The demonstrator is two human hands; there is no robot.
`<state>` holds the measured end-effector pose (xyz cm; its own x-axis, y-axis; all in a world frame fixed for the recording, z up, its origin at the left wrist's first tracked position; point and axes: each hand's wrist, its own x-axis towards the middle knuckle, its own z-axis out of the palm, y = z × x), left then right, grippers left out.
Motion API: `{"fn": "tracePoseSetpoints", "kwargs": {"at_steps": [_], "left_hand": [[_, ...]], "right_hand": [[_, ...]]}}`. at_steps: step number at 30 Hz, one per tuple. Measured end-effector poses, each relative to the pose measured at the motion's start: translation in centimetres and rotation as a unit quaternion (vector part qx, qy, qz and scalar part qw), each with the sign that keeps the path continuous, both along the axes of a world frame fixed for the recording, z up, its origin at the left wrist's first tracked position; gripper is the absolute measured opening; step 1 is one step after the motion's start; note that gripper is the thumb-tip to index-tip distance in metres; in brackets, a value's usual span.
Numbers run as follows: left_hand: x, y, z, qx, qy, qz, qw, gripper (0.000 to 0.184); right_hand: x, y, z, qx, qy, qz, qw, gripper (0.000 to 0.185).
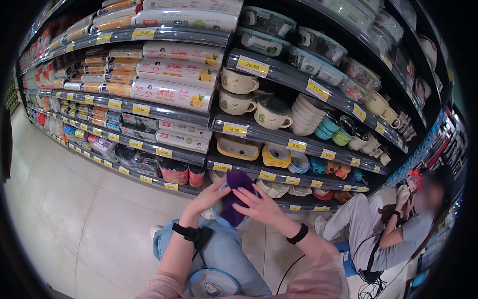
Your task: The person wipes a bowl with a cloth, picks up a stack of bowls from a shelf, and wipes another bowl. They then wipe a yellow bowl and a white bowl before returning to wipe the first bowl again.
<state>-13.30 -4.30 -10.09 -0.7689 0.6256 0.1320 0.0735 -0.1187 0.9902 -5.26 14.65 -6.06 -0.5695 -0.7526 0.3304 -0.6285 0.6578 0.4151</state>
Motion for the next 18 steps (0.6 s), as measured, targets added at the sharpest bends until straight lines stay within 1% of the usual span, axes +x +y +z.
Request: {"fn": "tracePoseSetpoints", "kwargs": {"at_steps": [1,2,3,5,7,8,9,11,12,13,14,15,16,17,18], "left_hand": [[0.0,-0.1,0.1,0.000,-0.001,0.000,1.000,0.045],[0.1,-0.2,0.2,-0.025,0.004,-0.027,0.999,0.046],[0.1,-0.3,0.2,-0.050,0.010,-0.053,0.997,0.046],[0.0,-0.4,0.4,-0.072,0.011,-0.036,0.997,0.047],[-0.1,-0.2,0.1,-0.083,-0.018,0.013,0.996,0.047],[-0.2,0.0,-0.4,-0.062,-0.007,0.026,0.998,0.047],[-0.3,0.0,-0.6,-0.061,-0.006,0.028,0.998,0.047],[-0.5,0.1,-0.9,-0.068,-0.001,0.077,0.995,0.047],[-0.7,0.2,-1.1,-0.067,-0.001,0.079,0.995,0.047],[-0.8,0.3,-1.3,-0.065,0.008,0.119,0.991,0.047],[-0.8,0.4,-1.4,-0.062,0.017,0.157,0.986,0.046],[-0.8,0.3,-1.4,-0.061,0.017,0.158,0.986,0.046],[-0.9,0.3,-1.3,-0.071,0.034,0.189,0.979,0.046],[-0.9,0.3,-1.3,-0.081,0.052,0.220,0.971,0.046],[-1.0,0.3,-1.3,-0.080,0.052,0.219,0.971,0.046]], "right_hand": [[0.0,-0.2,0.3,0.058,-0.072,-0.014,0.996,0.046],[0.1,-0.1,0.1,0.084,-0.094,-0.012,0.992,0.051],[0.2,-0.2,0.1,0.084,-0.095,-0.012,0.992,0.051],[0.1,-0.8,0.5,0.079,-0.108,-0.064,0.989,0.049],[-0.4,-1.3,0.8,0.077,-0.096,-0.085,0.989,0.046],[-0.5,-1.6,0.8,0.075,-0.081,-0.106,0.988,0.044],[-0.7,-1.8,0.5,0.076,-0.080,-0.104,0.988,0.044],[-1.1,-2.1,-0.4,0.040,-0.050,-0.129,0.990,0.040],[-1.1,-2.5,-0.5,0.034,-0.054,-0.130,0.989,0.036],[-1.0,-2.8,-0.8,0.034,-0.053,-0.129,0.990,0.036],[-0.9,-3.2,-1.3,-0.010,-0.077,-0.142,0.987,0.037],[-1.0,-3.4,-1.5,-0.053,-0.100,-0.156,0.981,0.039],[-1.1,-3.5,-1.5,-0.053,-0.099,-0.156,0.981,0.039],[-1.1,-3.6,-1.5,-0.030,-0.096,-0.161,0.982,0.043],[-1.2,-3.7,-1.5,-0.006,-0.093,-0.167,0.982,0.048]]}}
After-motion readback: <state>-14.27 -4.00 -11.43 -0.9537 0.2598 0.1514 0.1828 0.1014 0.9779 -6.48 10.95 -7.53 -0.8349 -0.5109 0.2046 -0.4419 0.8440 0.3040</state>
